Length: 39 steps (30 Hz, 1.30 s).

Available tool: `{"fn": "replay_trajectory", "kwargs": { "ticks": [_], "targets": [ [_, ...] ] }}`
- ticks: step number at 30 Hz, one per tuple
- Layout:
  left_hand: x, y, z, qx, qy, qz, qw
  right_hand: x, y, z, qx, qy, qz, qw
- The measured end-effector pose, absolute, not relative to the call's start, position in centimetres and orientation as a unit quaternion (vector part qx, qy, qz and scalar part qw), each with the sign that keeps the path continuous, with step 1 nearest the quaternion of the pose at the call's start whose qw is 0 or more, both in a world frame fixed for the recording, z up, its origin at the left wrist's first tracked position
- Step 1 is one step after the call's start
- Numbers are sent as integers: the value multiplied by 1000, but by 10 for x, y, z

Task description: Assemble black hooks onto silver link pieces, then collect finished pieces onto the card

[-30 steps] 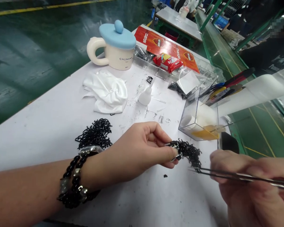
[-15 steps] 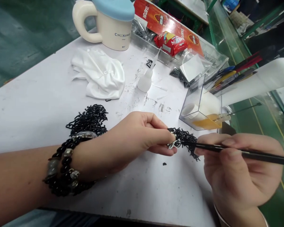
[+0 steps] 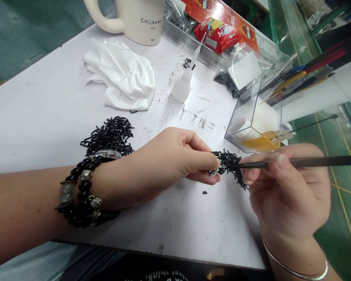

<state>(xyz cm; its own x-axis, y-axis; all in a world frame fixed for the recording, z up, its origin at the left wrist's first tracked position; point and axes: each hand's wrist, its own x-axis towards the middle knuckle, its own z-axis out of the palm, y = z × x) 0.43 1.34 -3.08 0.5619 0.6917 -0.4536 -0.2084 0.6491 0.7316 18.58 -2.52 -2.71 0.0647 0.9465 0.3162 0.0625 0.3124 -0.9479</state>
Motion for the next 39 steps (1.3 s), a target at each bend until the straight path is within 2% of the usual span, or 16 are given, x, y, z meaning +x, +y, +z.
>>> {"fn": "replay_trajectory", "kwargs": {
  "ticks": [11,23,39],
  "targets": [
    [3,12,-32,422,393,256,776,183,-28,-25,-467,-552,376,579],
    [4,13,-34,335,386,230,828,190,-24,-23,-437,-581,387,567],
    [7,13,-31,275,379,247,848,189,-26,-27,-426,-610,324,585]
  ]
}}
